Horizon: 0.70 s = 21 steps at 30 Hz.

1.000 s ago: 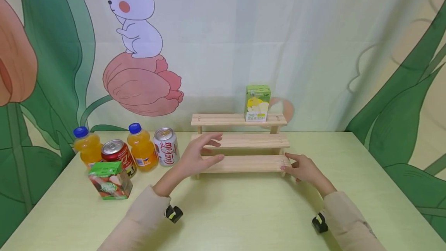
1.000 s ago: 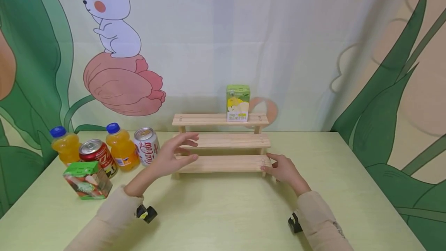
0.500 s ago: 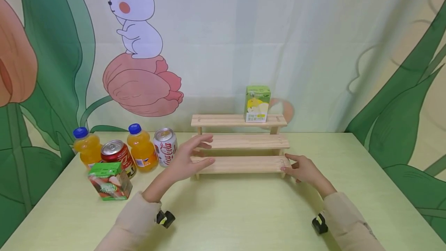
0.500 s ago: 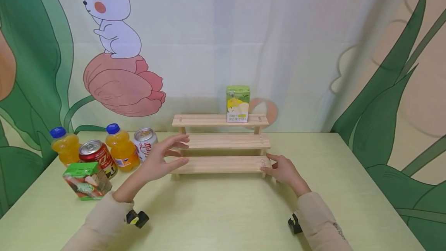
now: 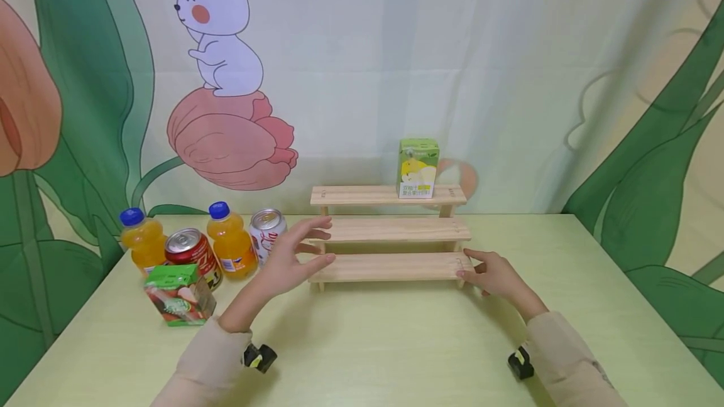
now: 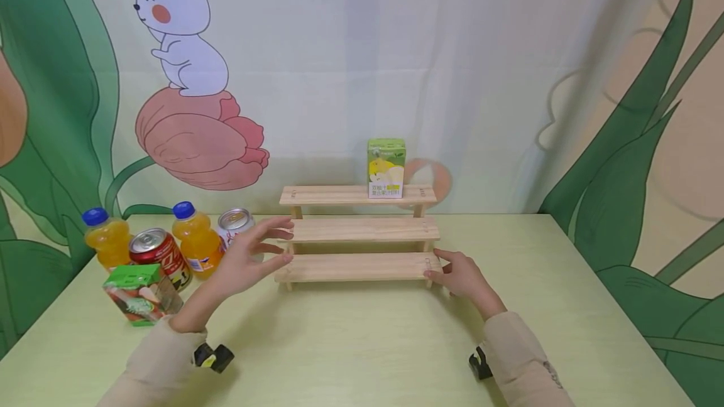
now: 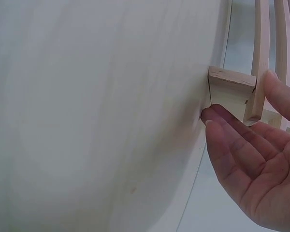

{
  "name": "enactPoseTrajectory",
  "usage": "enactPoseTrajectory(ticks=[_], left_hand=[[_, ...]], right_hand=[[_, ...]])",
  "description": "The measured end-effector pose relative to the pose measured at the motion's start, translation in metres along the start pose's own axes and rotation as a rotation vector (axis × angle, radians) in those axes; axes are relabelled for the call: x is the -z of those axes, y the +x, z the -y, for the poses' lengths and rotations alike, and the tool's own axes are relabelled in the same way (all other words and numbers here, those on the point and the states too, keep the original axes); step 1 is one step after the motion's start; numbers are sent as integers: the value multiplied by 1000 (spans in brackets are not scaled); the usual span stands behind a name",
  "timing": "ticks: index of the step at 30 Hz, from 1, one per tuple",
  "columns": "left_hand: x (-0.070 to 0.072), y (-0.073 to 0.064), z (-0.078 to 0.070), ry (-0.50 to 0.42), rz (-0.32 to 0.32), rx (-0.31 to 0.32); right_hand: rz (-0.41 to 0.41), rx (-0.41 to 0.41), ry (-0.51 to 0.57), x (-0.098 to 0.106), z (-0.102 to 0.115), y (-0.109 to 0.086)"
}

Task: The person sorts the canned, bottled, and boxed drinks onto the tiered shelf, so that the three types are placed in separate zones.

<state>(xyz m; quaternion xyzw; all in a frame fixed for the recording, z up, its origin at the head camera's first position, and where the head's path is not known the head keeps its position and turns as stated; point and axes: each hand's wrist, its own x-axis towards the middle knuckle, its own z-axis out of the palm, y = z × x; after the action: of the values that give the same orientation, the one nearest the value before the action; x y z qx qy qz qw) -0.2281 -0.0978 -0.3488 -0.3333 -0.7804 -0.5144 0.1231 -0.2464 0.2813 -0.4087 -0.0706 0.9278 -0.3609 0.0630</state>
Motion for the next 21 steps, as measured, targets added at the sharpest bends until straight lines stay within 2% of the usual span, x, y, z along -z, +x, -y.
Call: enactPoseTrajectory(ticks=[4,6,11,21], left_hand=[[5,-2,1,19,-10,10],[7,-3,9,34,-15,13],[13,-7,8,56,-27,37],[22,-12,3,44,-64,20]], right_hand=[[-2,3,1,0,-1,1],[-2,2,1,0,-2,1],[1,-1,0,0,-2,2],[1,-2,15,0,-2,2]])
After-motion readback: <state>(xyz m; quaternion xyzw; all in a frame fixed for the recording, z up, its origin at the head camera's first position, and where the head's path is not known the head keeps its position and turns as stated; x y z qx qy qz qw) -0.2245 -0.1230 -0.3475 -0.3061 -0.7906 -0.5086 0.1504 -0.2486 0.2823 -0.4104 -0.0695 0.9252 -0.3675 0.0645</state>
